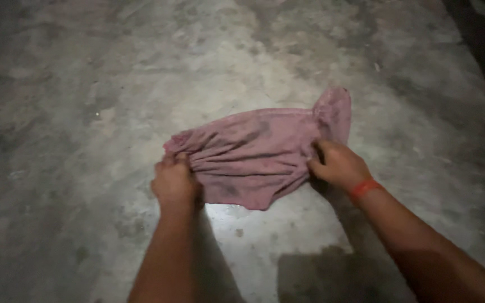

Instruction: The person washes a pink cloth by hand in a blue bucket of water, repeatedly submerging, wringing, and squeezing it. After wringing, the person spreads the cloth on the concrete floor and rubs it with both hands to clean the surface.

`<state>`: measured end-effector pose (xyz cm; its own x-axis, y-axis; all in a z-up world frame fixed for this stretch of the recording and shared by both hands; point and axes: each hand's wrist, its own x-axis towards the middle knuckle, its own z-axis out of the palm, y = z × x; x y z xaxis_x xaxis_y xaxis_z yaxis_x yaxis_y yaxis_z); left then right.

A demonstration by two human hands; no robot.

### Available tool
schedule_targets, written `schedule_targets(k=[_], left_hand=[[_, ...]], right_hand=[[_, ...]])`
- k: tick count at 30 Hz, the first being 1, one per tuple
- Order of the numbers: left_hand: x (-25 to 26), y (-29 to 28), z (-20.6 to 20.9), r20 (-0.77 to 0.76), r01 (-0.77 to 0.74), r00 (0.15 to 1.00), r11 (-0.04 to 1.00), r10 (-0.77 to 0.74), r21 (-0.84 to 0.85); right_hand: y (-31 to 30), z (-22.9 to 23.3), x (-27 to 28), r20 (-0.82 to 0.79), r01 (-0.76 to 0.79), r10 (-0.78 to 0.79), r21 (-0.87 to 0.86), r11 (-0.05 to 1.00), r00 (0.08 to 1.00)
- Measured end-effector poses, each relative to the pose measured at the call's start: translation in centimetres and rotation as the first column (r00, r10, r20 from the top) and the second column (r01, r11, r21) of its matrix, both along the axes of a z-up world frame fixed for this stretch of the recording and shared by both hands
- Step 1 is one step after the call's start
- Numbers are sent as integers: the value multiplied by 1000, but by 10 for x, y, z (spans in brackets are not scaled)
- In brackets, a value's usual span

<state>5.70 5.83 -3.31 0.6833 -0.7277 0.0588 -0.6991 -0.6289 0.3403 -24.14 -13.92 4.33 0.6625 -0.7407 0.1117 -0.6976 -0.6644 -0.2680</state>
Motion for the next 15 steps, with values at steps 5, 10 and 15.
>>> schedule_targets(k=[5,10,15], left_hand=[[2,6,0,-22,-54,998,998,53,-25],[-13,-3,-11,99,-43,993,976,66,-213],[-47,-17,3,194,-17,979,968,67,-251]], right_hand=[[21,-21,30,34,324,-323,-195,926,946],[10,-49,43,83,235,-222,-218,947,971],[4,-45,54,102,150,-130,-225,963,986]])
